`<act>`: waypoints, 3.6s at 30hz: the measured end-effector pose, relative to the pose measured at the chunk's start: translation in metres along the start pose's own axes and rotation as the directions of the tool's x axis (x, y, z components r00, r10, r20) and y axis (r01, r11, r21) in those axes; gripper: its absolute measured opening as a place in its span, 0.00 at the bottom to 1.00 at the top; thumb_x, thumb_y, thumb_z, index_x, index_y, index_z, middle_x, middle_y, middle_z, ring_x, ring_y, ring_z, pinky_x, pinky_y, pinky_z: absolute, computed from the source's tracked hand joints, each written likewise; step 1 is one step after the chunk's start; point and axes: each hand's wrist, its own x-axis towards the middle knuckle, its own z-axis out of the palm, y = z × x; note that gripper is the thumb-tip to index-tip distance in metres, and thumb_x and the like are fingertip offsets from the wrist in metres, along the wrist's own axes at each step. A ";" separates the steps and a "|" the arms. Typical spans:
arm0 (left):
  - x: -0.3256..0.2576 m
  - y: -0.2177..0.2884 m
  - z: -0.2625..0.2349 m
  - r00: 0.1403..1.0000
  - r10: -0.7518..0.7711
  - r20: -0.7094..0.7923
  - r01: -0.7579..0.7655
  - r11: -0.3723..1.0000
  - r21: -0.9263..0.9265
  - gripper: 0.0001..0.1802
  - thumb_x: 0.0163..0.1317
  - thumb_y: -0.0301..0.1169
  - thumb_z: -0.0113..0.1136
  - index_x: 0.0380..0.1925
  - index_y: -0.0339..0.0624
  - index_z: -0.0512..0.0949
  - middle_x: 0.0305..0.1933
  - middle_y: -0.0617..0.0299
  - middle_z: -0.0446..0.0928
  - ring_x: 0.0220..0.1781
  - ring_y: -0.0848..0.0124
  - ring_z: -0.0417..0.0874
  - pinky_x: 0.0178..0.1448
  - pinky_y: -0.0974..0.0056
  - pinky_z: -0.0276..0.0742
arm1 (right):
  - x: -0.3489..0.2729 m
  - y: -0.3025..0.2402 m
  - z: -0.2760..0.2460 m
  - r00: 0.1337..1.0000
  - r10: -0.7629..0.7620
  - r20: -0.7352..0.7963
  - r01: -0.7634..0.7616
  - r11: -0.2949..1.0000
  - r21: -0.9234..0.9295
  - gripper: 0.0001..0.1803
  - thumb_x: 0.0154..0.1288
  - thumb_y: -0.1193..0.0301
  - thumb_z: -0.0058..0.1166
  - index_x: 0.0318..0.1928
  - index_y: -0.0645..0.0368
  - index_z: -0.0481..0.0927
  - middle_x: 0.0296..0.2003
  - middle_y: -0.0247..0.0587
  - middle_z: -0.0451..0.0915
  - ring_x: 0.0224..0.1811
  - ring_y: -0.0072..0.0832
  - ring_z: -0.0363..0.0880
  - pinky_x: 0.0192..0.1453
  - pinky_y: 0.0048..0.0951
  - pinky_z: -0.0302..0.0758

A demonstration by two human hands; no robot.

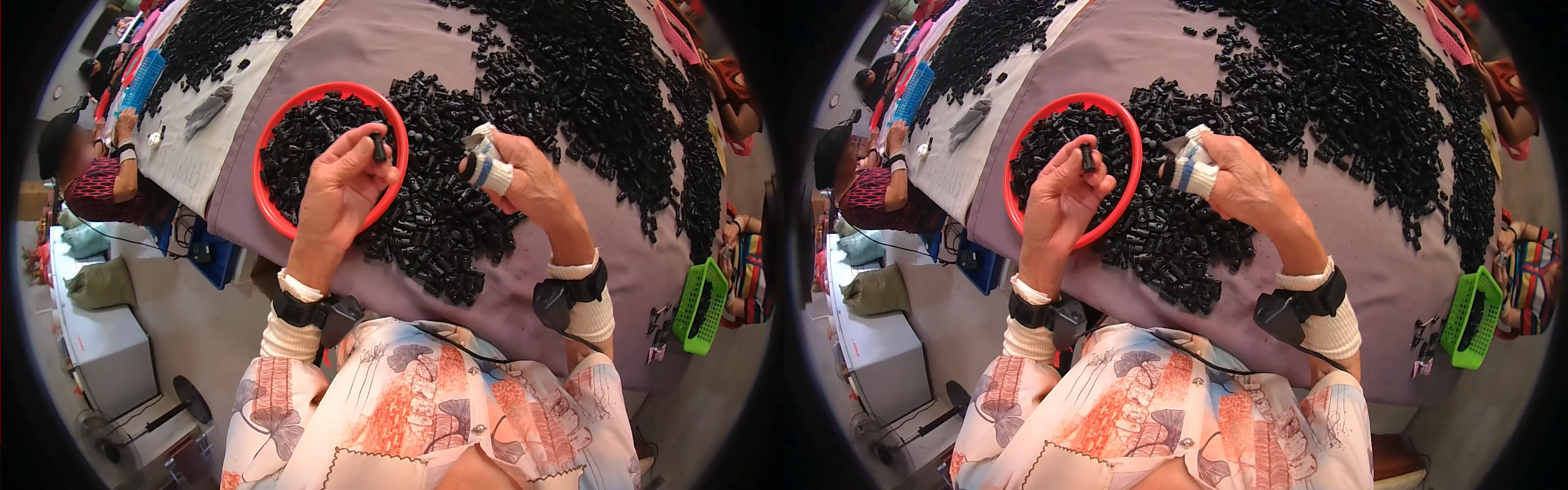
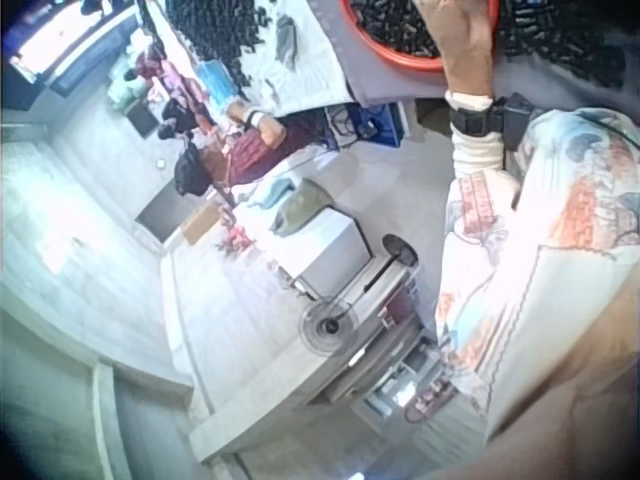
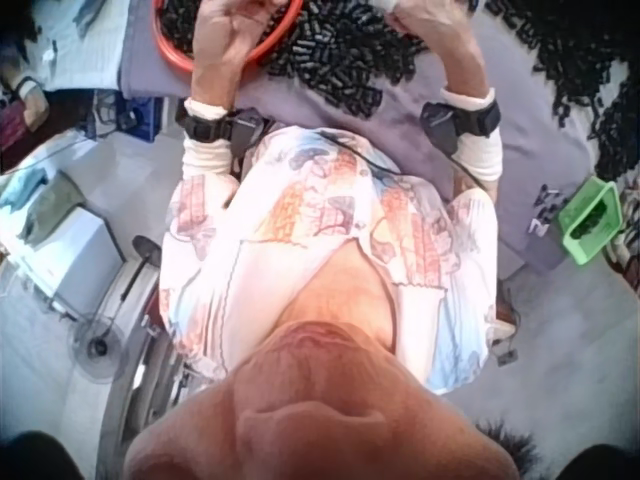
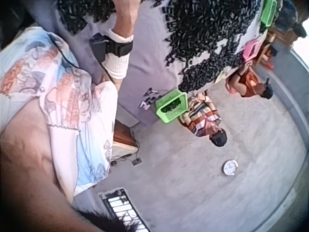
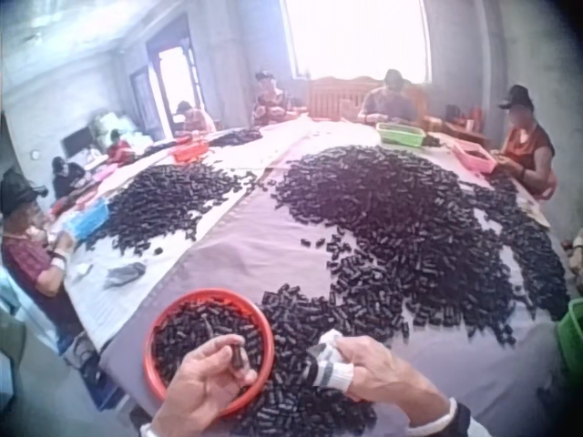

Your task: Assembling small black plastic components by hand at a workstation.

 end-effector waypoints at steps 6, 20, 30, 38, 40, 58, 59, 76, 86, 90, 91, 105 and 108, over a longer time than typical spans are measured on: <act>-0.002 -0.014 0.021 0.991 -0.104 0.084 0.114 0.985 -0.131 0.13 0.64 0.28 0.51 0.46 0.33 0.73 0.34 0.59 0.77 0.32 0.74 0.78 0.42 0.66 0.75 | 0.004 -0.014 0.010 0.994 0.047 0.096 -0.045 0.999 -0.025 0.17 0.53 0.59 0.59 0.34 0.61 0.76 0.16 0.27 0.67 0.14 0.16 0.63 0.16 0.21 0.60; -0.002 -0.019 0.037 0.994 -0.097 -0.044 0.094 0.994 -0.063 0.12 0.63 0.25 0.51 0.45 0.33 0.73 0.36 0.59 0.78 0.34 0.76 0.78 0.43 0.71 0.75 | 0.011 -0.013 0.020 0.986 -0.069 0.148 0.095 0.981 -0.170 0.23 0.51 0.54 0.59 0.27 0.65 0.73 0.19 0.38 0.71 0.21 0.25 0.67 0.27 0.30 0.65; -0.006 0.017 -0.023 0.874 0.442 -0.203 -0.109 0.584 0.804 0.10 0.55 0.24 0.60 0.39 0.37 0.79 0.34 0.65 0.77 0.32 0.78 0.76 0.38 0.74 0.73 | 0.005 -0.002 -0.001 0.998 -0.059 0.003 0.059 0.998 -0.028 0.10 0.61 0.64 0.48 0.33 0.58 0.75 0.14 0.26 0.66 0.11 0.12 0.61 0.13 0.16 0.57; -0.003 -0.023 0.002 0.922 0.370 0.117 -0.201 0.196 0.960 0.08 0.51 0.24 0.62 0.32 0.37 0.79 0.30 0.59 0.76 0.31 0.72 0.77 0.36 0.69 0.73 | -0.005 0.006 -0.026 0.992 0.066 -0.104 -0.063 0.997 0.035 0.13 0.61 0.59 0.50 0.34 0.57 0.75 0.14 0.25 0.66 0.11 0.11 0.61 0.13 0.15 0.57; 0.003 -0.047 0.016 0.935 0.250 0.252 -0.292 0.137 0.947 0.08 0.48 0.26 0.63 0.30 0.37 0.79 0.31 0.54 0.76 0.33 0.61 0.77 0.39 0.62 0.73 | -0.005 0.010 -0.026 0.994 0.030 -0.110 -0.035 0.998 -0.043 0.13 0.60 0.60 0.51 0.33 0.57 0.76 0.14 0.25 0.66 0.11 0.12 0.62 0.13 0.16 0.56; 0.018 -0.041 0.037 0.984 0.111 0.138 -0.175 0.501 0.848 0.10 0.52 0.26 0.62 0.35 0.38 0.76 0.28 0.63 0.78 0.30 0.80 0.77 0.35 0.73 0.73 | -0.004 0.013 -0.019 0.988 0.084 -0.129 -0.075 0.994 0.078 0.07 0.58 0.70 0.52 0.31 0.61 0.74 0.14 0.28 0.68 0.12 0.15 0.65 0.15 0.20 0.60; 0.018 -0.036 0.036 0.984 0.115 0.136 -0.177 0.568 0.804 0.10 0.53 0.25 0.62 0.36 0.39 0.76 0.29 0.66 0.77 0.31 0.82 0.76 0.36 0.74 0.72 | -0.003 0.009 -0.016 0.989 0.078 -0.125 -0.070 0.995 0.071 0.07 0.58 0.70 0.52 0.31 0.61 0.74 0.14 0.28 0.68 0.12 0.15 0.65 0.15 0.20 0.60; 0.014 -0.004 0.051 0.965 0.183 0.190 -0.254 0.840 0.480 0.13 0.53 0.19 0.62 0.39 0.35 0.76 0.34 0.65 0.77 0.35 0.82 0.76 0.41 0.77 0.74 | -0.003 -0.026 0.004 0.988 -0.047 -0.145 0.067 0.988 0.136 0.13 0.56 0.69 0.58 0.40 0.60 0.76 0.17 0.25 0.69 0.14 0.12 0.64 0.16 0.16 0.59; 0.014 0.000 0.057 0.971 0.198 0.132 -0.233 0.899 0.370 0.14 0.51 0.20 0.63 0.40 0.34 0.76 0.34 0.64 0.78 0.35 0.81 0.76 0.42 0.76 0.74 | -0.002 -0.029 0.010 0.985 -0.058 -0.164 0.094 0.971 0.222 0.12 0.56 0.69 0.60 0.40 0.59 0.76 0.19 0.23 0.70 0.15 0.09 0.64 0.16 0.13 0.60; 0.013 0.001 0.054 0.978 0.155 0.142 -0.194 0.925 0.326 0.14 0.54 0.17 0.58 0.42 0.32 0.74 0.40 0.57 0.77 0.38 0.76 0.78 0.46 0.72 0.76 | -0.001 -0.032 0.012 0.984 -0.061 -0.165 0.095 0.974 0.207 0.12 0.55 0.70 0.60 0.40 0.59 0.76 0.19 0.23 0.71 0.15 0.09 0.64 0.16 0.13 0.61; 0.013 0.001 0.054 0.981 0.139 0.139 -0.170 0.955 0.243 0.13 0.56 0.18 0.57 0.42 0.32 0.74 0.40 0.57 0.77 0.38 0.75 0.78 0.46 0.72 0.76 | 0.000 -0.031 0.013 0.982 -0.058 -0.178 0.096 0.972 0.216 0.13 0.55 0.70 0.60 0.40 0.59 0.76 0.20 0.23 0.71 0.15 0.09 0.64 0.16 0.13 0.61; 0.017 -0.002 0.056 0.991 0.096 0.094 -0.106 0.989 0.102 0.13 0.57 0.23 0.59 0.43 0.32 0.74 0.38 0.59 0.77 0.38 0.75 0.78 0.46 0.69 0.76 | 0.001 -0.029 0.017 0.965 -0.127 -0.230 0.160 0.978 0.134 0.15 0.53 0.70 0.63 0.40 0.58 0.77 0.20 0.22 0.71 0.16 0.08 0.63 0.17 0.13 0.59; 0.017 -0.004 0.058 0.987 0.128 0.095 -0.143 0.975 0.168 0.14 0.56 0.22 0.59 0.43 0.32 0.74 0.38 0.59 0.77 0.39 0.75 0.78 0.46 0.70 0.75 | 0.001 -0.029 0.017 0.963 -0.126 -0.238 0.157 0.981 0.117 0.14 0.53 0.70 0.63 0.40 0.58 0.77 0.20 0.22 0.71 0.16 0.08 0.62 0.17 0.14 0.59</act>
